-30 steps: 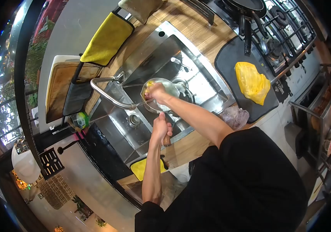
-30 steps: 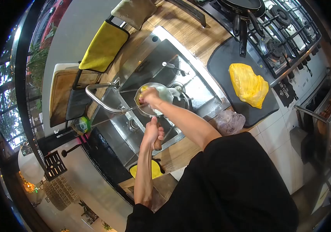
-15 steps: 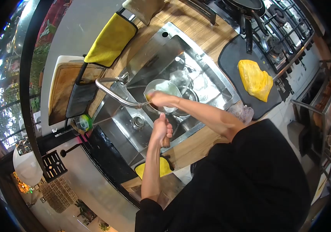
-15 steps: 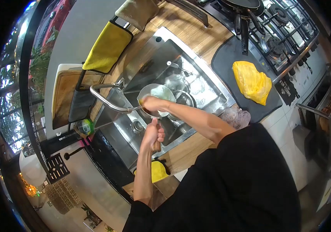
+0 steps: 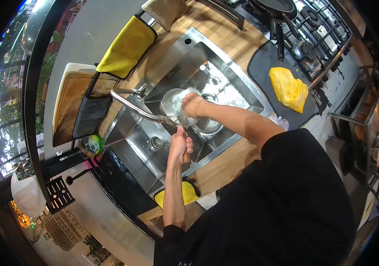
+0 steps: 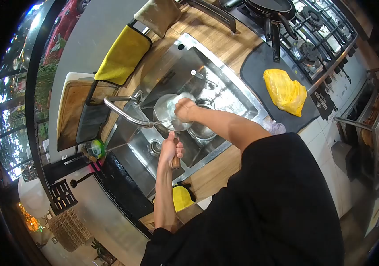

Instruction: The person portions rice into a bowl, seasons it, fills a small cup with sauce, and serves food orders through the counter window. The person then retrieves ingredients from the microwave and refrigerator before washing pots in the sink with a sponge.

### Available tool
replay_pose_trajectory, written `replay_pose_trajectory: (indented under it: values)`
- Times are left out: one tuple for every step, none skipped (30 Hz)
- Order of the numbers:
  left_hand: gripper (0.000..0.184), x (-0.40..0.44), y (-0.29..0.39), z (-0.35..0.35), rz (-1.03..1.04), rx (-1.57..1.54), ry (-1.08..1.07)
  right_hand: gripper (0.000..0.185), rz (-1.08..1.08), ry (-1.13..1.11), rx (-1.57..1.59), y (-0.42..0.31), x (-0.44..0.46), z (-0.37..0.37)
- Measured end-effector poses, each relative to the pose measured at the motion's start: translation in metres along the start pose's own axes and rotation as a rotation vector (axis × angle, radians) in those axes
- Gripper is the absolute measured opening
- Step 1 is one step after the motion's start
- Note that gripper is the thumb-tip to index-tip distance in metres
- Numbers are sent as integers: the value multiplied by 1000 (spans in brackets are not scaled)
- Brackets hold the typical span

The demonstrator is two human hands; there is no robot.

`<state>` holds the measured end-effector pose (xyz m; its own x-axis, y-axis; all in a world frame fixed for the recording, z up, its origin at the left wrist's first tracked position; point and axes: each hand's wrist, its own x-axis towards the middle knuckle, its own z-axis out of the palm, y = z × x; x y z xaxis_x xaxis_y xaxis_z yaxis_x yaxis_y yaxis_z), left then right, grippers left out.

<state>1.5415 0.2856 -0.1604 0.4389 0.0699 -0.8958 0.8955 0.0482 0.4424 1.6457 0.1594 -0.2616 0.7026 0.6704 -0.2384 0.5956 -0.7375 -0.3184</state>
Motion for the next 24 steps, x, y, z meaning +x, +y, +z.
replay_pose_trajectory:
  values:
    - [41,2,1,-4,8,-4,4,21,-6,6,-5,5,12,7]
    - [40,5,-1,-10,-83,-130,-86,18,-91,234,-45,8,23,13]
    - [39,8,-1,-15,-171,-256,-179,15,-175,462,-87,11,33,20]
    - [39,5,4,-14,-194,-258,-212,11,-243,460,-134,8,38,14]
    - [39,2,4,-12,-196,-270,-206,11,-255,455,-131,3,43,10]
    - [39,-1,5,-9,-180,-196,-135,11,-380,585,-138,-1,49,6]
    - [39,-8,10,-3,-165,-124,-67,11,-505,714,-144,-1,55,8]
    - [38,-13,14,0,-155,-92,-27,14,-489,672,-138,1,59,9]
    - [38,-12,14,-3,-158,-98,-25,14,-494,668,-135,1,58,13]
    - [38,-10,15,-5,-105,-57,-6,16,-339,443,-104,3,51,8]
    - [39,-7,18,-6,-46,-14,8,19,-180,222,-81,8,44,-1]
    - [38,-5,20,-5,-19,13,9,20,-106,160,-45,10,34,-7]
    - [38,-3,16,-4,-22,11,4,20,-104,154,-48,10,28,-3]
    - [38,1,13,-4,-45,-31,-16,23,-53,-41,67,10,23,3]
    - [37,6,13,-1,-61,-72,-40,28,1,-231,176,13,21,4]
    - [38,5,13,4,-71,-57,-15,32,21,-352,336,13,21,12]
    - [38,7,11,7,-67,-51,-20,36,41,-469,502,7,16,10]
    - [38,12,6,6,-90,-69,-21,35,52,-324,601,-2,4,12]
    - [38,15,2,6,-115,-89,-18,35,53,-320,608,-7,3,15]
    - [39,18,-2,6,-133,-95,-23,34,109,-313,831,-12,4,17]
    - [39,21,-6,5,-134,-86,-18,32,166,-304,1055,-16,7,19]
    - [39,21,-8,7,-116,-57,-15,32,166,-298,1063,-22,11,21]
    - [39,17,-9,11,-101,-30,-11,30,249,-160,1308,-31,16,22]
    - [40,13,-11,16,-77,15,21,28,334,-11,1545,-38,23,23]
